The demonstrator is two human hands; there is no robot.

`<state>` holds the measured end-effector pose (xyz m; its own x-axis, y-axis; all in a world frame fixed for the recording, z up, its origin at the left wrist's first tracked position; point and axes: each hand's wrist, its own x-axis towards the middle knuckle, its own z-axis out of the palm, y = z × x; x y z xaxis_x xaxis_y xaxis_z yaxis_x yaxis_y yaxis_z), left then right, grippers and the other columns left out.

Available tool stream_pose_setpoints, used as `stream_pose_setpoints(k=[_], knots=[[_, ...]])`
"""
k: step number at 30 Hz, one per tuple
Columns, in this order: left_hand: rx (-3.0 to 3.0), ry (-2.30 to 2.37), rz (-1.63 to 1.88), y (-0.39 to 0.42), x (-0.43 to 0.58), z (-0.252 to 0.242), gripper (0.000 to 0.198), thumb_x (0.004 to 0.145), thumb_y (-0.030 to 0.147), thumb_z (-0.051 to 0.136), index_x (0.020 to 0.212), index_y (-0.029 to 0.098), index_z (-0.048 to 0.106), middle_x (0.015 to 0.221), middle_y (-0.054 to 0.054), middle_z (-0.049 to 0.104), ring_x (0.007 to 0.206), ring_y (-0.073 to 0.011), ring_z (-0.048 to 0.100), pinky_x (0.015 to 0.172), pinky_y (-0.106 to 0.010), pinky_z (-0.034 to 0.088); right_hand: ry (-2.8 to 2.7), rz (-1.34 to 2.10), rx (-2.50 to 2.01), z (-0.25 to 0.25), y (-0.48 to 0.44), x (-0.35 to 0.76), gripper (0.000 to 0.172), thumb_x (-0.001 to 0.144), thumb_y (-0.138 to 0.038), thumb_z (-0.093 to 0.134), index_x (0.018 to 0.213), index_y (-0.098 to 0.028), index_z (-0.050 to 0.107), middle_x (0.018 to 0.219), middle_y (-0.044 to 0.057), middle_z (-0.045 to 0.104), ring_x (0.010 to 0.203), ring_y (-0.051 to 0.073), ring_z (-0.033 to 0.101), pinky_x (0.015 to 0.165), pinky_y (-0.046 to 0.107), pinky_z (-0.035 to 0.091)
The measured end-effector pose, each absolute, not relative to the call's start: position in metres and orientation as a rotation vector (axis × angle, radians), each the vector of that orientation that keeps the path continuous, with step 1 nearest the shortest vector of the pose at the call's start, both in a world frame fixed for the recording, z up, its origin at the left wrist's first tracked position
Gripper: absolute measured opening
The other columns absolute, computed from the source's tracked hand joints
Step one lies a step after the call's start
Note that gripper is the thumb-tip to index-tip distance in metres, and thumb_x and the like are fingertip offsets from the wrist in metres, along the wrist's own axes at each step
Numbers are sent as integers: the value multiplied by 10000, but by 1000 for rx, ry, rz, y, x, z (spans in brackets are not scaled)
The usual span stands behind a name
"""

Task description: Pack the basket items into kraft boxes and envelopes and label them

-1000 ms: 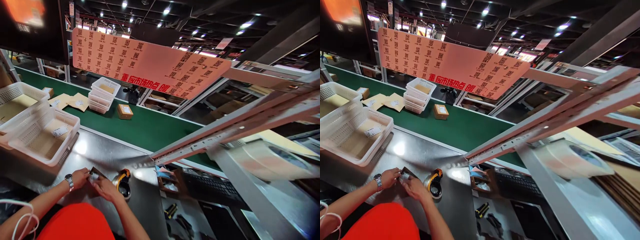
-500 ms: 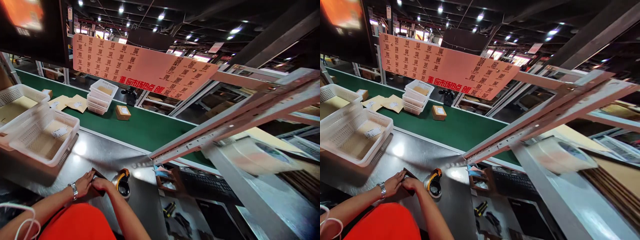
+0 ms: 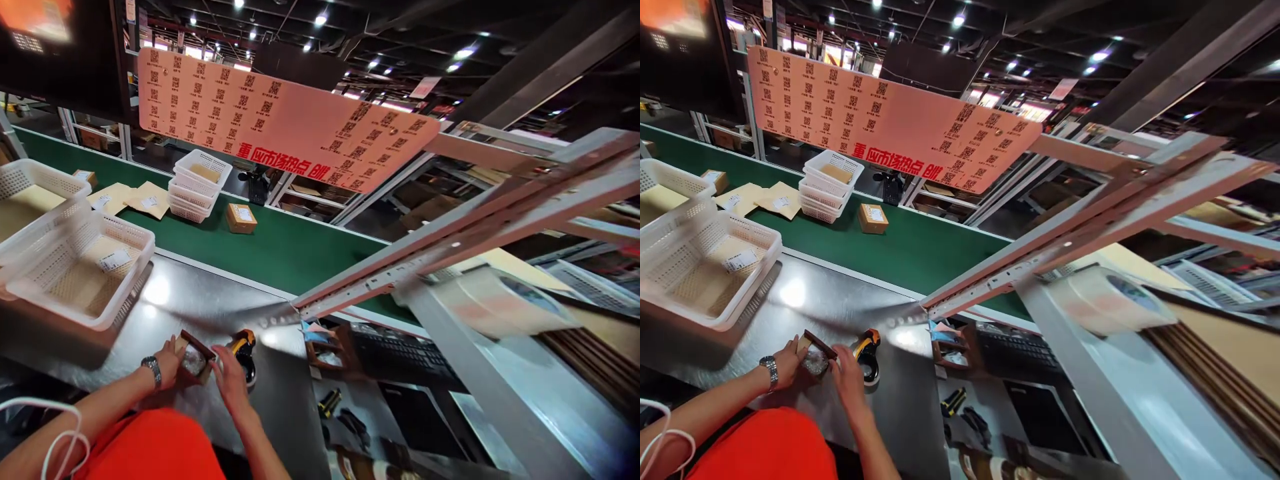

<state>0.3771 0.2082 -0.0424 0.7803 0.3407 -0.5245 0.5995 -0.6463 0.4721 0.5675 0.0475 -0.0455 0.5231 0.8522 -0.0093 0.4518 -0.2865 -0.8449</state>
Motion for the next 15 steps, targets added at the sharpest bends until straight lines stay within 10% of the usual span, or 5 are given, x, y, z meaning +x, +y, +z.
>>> stream_pose_setpoints(k=[5, 11, 15], knots=[[2328, 688, -551, 212, 381, -39, 926, 849, 239, 727, 1720, 80, 457, 1834, -319, 362, 1692, -550, 357, 1345, -675, 377, -496, 853, -1751, -76, 51, 559, 746, 652, -750, 872, 1180, -226, 817, 1145, 138, 850, 1040, 386, 805, 838, 539, 672], [2308, 751, -561, 219, 386, -23, 604, 1019, 372, 627, 1570, 130, 575, 1644, -298, 582, 1473, -442, 656, 1210, -545, 526, -427, 1006, -1668, -84, 87, 548, 767, 440, -736, 990, 947, -191, 809, 898, 85, 834, 958, 339, 755, 925, 496, 634], [2238, 886, -527, 226, 397, -20, 560, 969, 401, 724, 1461, 170, 592, 1523, -250, 675, 1327, -403, 755, 1116, -465, 561, -343, 1139, -1636, -80, 83, 552, 827, 638, -905, 826, 1046, -185, 826, 1009, 128, 848, 977, 328, 763, 813, 463, 650]])
